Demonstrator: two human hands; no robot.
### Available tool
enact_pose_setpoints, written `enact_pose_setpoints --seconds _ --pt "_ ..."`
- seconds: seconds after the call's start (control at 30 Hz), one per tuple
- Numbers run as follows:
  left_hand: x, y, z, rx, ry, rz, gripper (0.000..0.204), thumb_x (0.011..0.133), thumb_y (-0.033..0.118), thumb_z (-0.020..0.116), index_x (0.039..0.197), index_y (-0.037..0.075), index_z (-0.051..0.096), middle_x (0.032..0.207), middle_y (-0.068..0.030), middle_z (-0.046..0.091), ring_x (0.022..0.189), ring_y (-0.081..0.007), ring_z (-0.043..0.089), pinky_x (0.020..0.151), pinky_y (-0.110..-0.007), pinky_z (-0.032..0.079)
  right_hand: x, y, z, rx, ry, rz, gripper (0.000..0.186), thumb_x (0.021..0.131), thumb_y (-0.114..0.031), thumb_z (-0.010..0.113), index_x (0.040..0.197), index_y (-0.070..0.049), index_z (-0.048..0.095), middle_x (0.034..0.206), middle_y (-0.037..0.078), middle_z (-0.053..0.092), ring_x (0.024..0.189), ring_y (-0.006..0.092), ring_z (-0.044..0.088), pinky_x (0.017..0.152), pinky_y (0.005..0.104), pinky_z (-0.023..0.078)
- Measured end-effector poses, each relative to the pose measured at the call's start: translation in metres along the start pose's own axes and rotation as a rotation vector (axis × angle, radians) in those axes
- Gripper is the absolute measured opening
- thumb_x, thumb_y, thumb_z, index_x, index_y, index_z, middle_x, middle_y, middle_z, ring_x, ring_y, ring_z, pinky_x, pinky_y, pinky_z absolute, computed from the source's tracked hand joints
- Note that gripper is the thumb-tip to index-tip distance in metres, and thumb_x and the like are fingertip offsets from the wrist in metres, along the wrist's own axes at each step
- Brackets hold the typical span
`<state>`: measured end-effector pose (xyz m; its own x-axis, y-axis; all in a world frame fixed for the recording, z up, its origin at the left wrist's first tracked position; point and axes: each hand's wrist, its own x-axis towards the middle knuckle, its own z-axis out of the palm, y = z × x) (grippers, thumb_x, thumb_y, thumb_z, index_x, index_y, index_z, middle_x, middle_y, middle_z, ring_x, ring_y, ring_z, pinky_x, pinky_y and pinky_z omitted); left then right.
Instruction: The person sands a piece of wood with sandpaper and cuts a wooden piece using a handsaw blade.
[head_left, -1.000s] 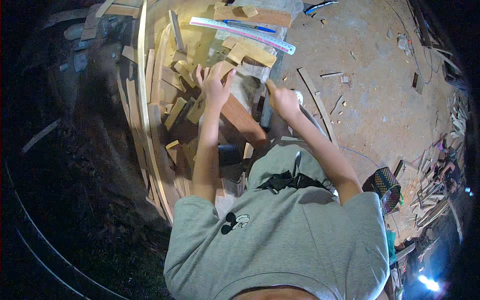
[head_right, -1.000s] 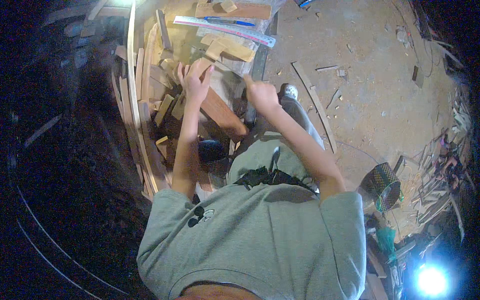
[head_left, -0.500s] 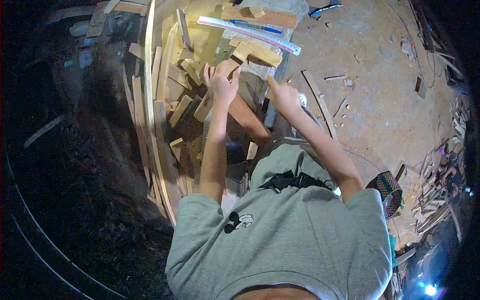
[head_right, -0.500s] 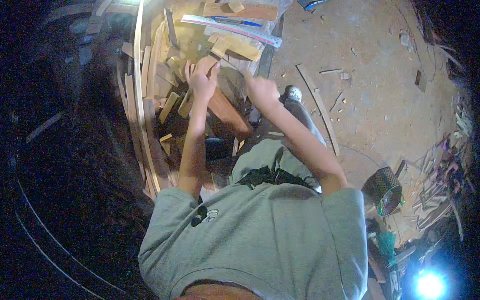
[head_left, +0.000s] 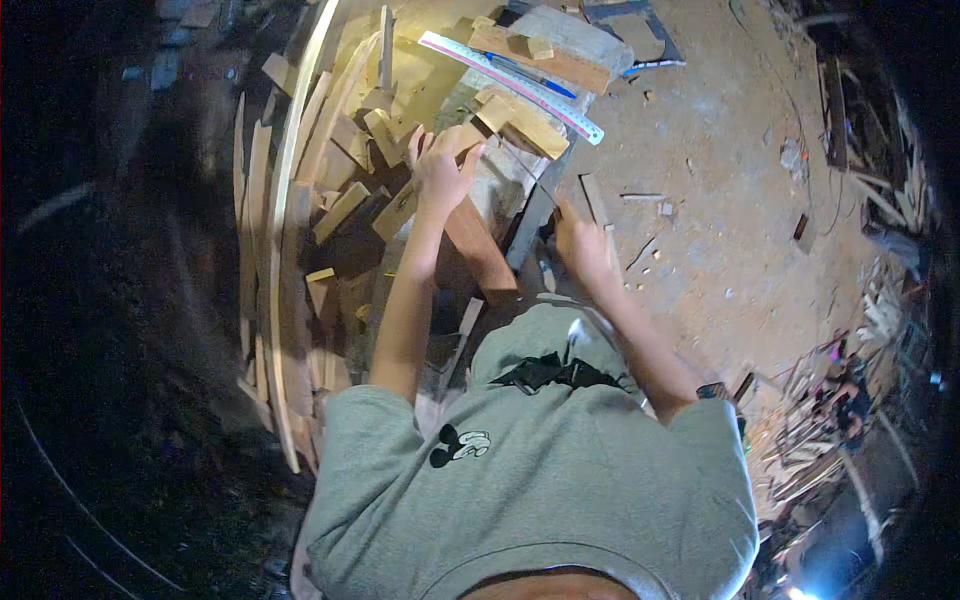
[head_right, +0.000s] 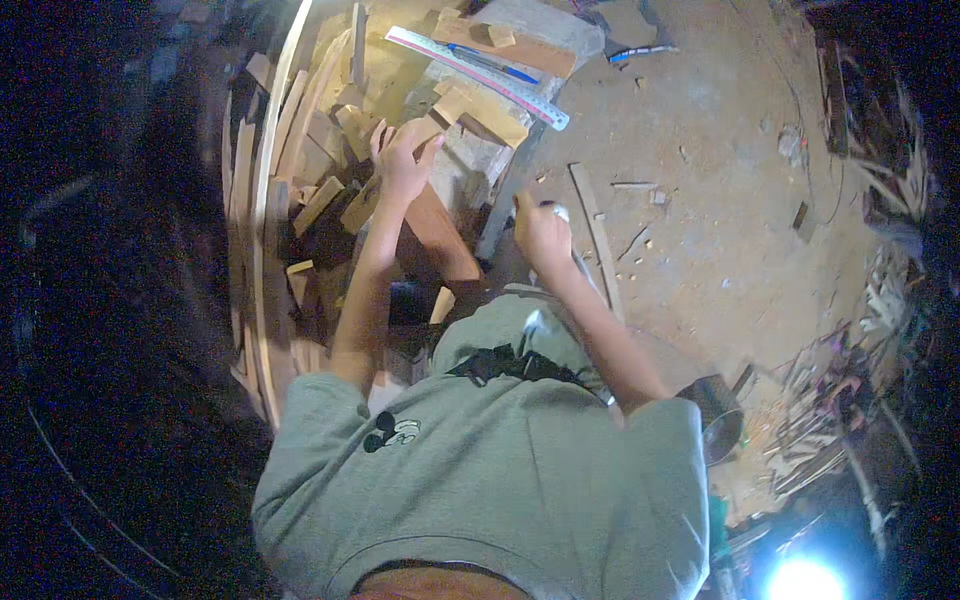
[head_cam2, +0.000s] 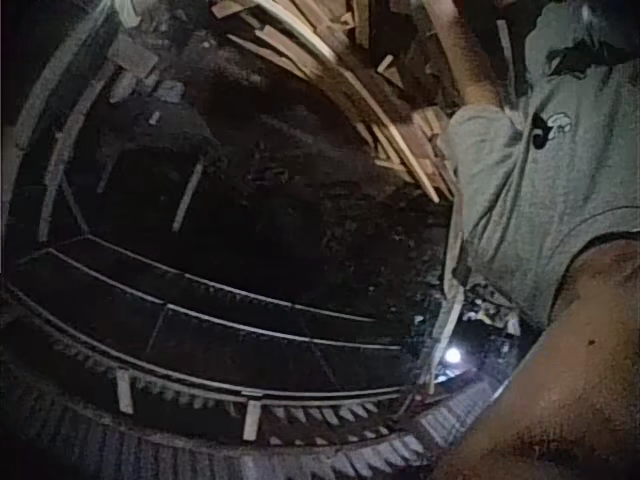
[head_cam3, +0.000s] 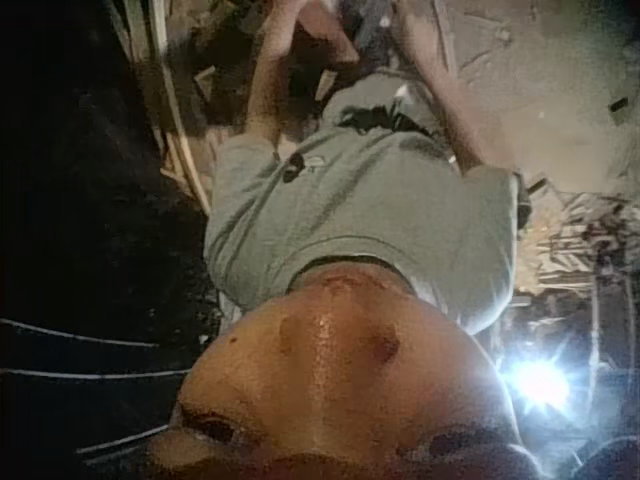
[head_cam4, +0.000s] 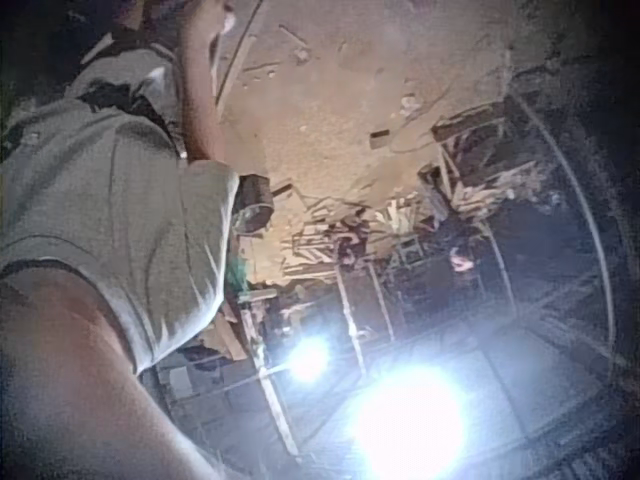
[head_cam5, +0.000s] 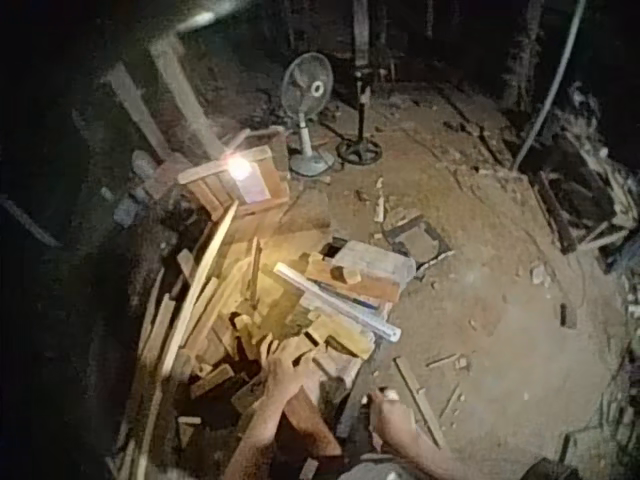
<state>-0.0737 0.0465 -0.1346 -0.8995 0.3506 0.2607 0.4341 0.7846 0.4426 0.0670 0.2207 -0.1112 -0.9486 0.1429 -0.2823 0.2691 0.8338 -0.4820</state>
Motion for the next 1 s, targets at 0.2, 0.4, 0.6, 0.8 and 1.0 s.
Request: enact_pose_setpoints --seconds 0.2,0.4,0.6,0.8,1.0 --pt "0.005 0.006 0.000 -0.035 -0.042 0.001 0.032 0.075 0.032 0.060 0.093 0.005 0.059 0.092 -0.0107 0.061 0.090 -0.0277 0.054 0.099 -0.040 0.023 0.046 -0.016 0.005 -0.002 0.033 -0.049 0.022 0.079 -0.016 0.046 0.100 -0.009 0.047 0.065 0.021 0.058 0.060 0.0381 0.059 0.054 0.0489 0.046" --pt "0.001 0.000 0.001 -0.016 0.014 -0.022 0.028 0.076 0.031 0.059 0.093 0.008 0.061 0.094 -0.0078 0.061 0.090 -0.0255 0.055 0.098 -0.038 0.023 0.005 0.002 -0.003 -0.029 0.018 0.056 0.021 0.083 -0.016 0.043 0.101 -0.008 0.050 0.064 0.023 0.057 0.061 0.0408 0.057 0.052 0.0506 0.044" --pt "0.005 0.005 -0.002 -0.036 -0.042 0.055 0.028 0.075 0.030 0.060 0.091 0.008 0.061 0.094 -0.0072 0.061 0.090 -0.0250 0.056 0.099 -0.038 0.024 0.062 -0.025 0.003 -0.121 0.027 -0.076 0.028 0.081 -0.017 0.045 0.108 -0.011 0.047 0.063 0.021 0.058 0.059 0.0370 0.059 0.051 0.0474 0.047" --pt "-0.003 -0.002 0.004 -0.034 0.026 -0.008 0.030 0.076 0.032 0.059 0.092 0.006 0.061 0.089 -0.0105 0.062 0.090 -0.0274 0.056 0.098 -0.039 0.025 -0.006 -0.006 -0.002 -0.145 -0.135 0.163 0.026 0.082 -0.018 0.044 0.107 -0.013 0.047 0.067 0.019 0.059 0.064 0.0364 0.060 0.053 0.0474 0.048" --pt "0.009 0.009 -0.005 -0.076 0.009 0.009 0.032 0.076 0.034 0.059 0.091 0.006 0.060 0.086 -0.0126 0.062 0.087 -0.0264 0.055 0.096 -0.039 0.027 0.047 -0.033 -0.002 -0.058 -0.035 0.019 0.025 0.079 -0.014 0.044 0.104 -0.013 0.046 0.067 0.020 0.059 0.065 0.0374 0.060 0.055 0.0491 0.047"
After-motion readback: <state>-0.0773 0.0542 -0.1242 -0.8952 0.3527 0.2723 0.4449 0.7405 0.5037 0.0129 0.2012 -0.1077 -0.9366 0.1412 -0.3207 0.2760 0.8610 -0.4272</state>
